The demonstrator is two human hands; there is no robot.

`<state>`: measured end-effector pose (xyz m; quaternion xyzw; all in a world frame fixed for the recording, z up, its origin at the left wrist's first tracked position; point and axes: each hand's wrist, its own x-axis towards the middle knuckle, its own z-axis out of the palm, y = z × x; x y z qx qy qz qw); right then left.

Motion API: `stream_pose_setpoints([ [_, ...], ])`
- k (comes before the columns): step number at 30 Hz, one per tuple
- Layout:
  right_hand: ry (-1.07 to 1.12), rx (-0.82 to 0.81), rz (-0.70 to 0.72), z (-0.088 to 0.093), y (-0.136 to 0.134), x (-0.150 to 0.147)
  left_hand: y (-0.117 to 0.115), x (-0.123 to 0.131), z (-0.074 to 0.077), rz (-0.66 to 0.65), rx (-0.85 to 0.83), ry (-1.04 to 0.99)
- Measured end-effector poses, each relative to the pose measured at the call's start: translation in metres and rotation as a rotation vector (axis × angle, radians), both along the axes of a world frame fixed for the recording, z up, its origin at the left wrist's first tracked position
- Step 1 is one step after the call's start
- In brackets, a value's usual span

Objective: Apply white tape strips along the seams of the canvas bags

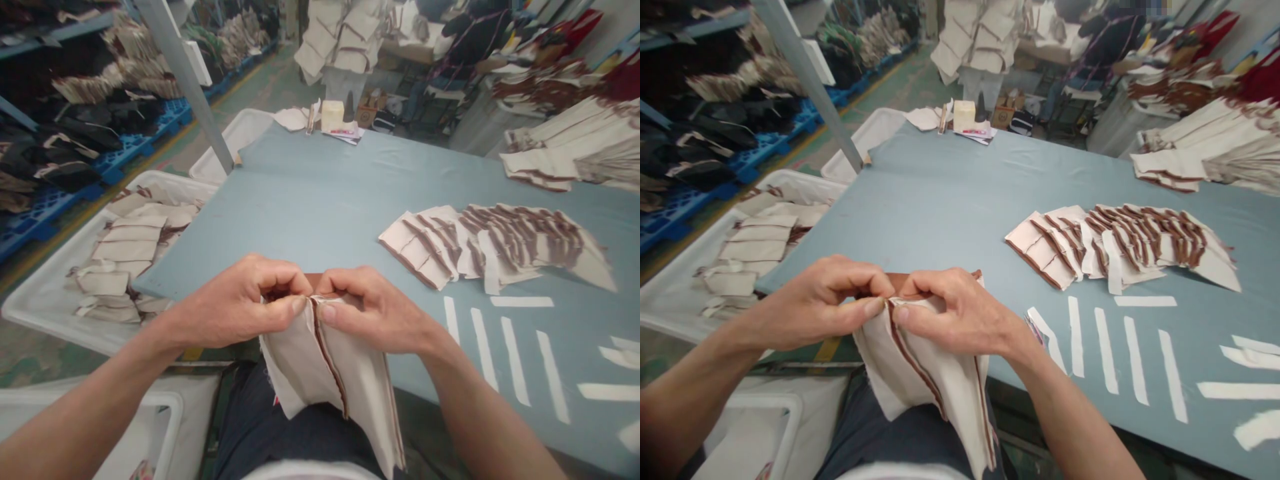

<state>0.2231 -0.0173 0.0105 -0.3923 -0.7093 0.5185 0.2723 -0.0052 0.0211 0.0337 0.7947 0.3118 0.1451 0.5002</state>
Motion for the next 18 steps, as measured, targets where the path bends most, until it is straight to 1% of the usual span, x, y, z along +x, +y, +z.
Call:
stream_pose_setpoints([
  [3, -0.031, 0.028, -0.024, 0.000, 0.000, 0.000, 0.001, 0.002, 0.002, -0.015, -0.054, 0.005],
  [9, -0.121, 0.135, -0.072, 0.004, 0.001, -0.002, 0.004, 0.004, 0.008, -0.024, -0.099, 0.056],
  [15, -0.122, 0.099, -0.077, 0.002, 0.004, -0.001, 0.011, 0.005, 0.010, -0.048, -0.168, 0.113],
  [18, -0.104, 0.145, -0.069, -0.002, 0.005, 0.001, 0.013, 0.005, 0.009, -0.068, -0.176, 0.145],
])
